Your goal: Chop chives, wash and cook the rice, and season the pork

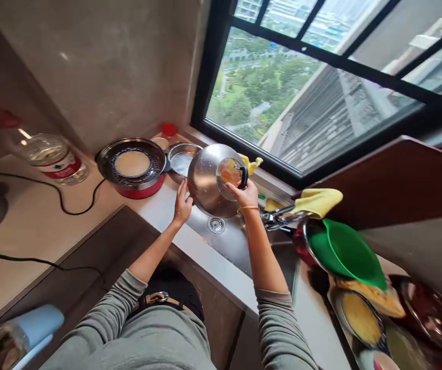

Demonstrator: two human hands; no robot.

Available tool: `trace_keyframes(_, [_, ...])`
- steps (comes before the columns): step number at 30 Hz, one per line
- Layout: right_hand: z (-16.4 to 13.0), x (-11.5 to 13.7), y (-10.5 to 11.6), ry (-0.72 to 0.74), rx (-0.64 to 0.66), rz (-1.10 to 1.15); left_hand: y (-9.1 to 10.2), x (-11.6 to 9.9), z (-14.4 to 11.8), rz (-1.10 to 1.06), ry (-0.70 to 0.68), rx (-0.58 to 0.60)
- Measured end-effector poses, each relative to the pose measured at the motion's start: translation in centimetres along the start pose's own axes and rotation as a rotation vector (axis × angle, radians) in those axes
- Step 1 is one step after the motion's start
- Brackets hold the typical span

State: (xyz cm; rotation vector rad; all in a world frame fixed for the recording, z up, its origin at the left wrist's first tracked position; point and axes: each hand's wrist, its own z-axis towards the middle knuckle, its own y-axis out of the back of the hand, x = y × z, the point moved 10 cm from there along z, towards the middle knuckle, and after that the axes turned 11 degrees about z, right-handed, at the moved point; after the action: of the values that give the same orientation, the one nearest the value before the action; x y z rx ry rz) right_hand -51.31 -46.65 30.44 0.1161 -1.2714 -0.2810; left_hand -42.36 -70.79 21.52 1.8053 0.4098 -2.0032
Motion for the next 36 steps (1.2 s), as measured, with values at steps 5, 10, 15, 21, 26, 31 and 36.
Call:
trace_keyframes(5, [4.8,7.2,-12.0,0.173,0.230,-0.130,10.5,-4.4,3.4,0.472,-0.260,-0.233])
trace_keyframes(10, [5.4,12.6,-27.4,0.254,0.347,-0.328,20.5,-3.7,5.6,0.773,-0.203,-0.413])
trace_keyframes(15, [3.7,13.3,-38.4,0.244,0.429,-0.395,25.7,0.2,7.5,0.912,-0.063,-0.442])
trace_keyframes(21, [2.8,11.4,-43.0,0.235,0.478,-0.488,27.3,3.0,8.5,1.027,-0.048,-0.377])
trace_keyframes(26, [2.7,9.2,-43.7,0.191,0.460,-0.524,27.9,3.5,8.6,1.068,-0.088,-0.335])
trace_keyframes(31, [2.7,8.0,-45.0,0.140,0.480,-0.493,28.6,4.1,8.9,0.996,-0.100,-0.329])
trace_keyframes(36, [5.2,6.6,-43.3,0.071,0.500,-0.298,29.4,6.2,9.3,0.748,-0.002,-0.364])
